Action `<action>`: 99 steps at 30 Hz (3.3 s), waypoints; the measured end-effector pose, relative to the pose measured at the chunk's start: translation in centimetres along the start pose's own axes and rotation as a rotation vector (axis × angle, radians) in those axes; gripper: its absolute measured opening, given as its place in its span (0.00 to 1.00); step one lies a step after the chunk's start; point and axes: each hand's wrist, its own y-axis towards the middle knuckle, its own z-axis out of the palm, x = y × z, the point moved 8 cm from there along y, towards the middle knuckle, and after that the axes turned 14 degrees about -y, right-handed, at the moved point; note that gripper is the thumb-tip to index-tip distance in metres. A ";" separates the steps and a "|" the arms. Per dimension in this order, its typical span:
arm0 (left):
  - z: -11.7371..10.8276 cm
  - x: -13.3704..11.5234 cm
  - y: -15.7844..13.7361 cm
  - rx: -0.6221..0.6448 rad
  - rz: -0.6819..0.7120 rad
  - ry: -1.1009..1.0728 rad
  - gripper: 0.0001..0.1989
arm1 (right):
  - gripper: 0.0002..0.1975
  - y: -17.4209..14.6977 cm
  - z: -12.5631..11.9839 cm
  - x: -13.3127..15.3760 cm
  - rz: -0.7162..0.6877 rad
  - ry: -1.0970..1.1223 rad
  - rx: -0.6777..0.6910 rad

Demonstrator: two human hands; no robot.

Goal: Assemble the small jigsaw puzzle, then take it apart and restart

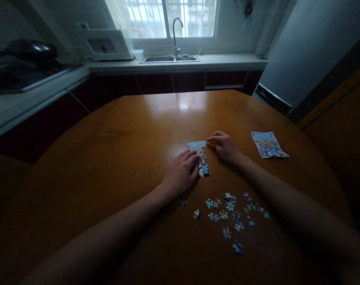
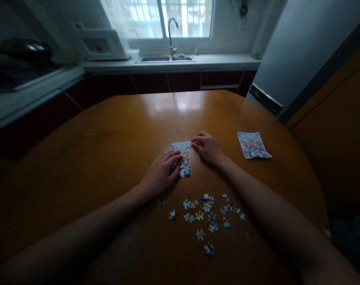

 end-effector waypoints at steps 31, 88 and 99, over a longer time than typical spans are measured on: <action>0.0 -0.1 0.0 0.003 0.008 -0.033 0.15 | 0.05 -1.7 -10.4 10.6 -0.064 -0.055 0.107; -2.8 -0.6 -0.2 -0.275 0.045 -0.283 0.09 | 0.14 -4.8 0.5 4.9 0.548 0.820 0.173; -3.8 -1.9 -0.5 -0.322 0.171 -0.299 0.06 | 0.11 -5.1 0.1 5.8 0.496 0.823 0.164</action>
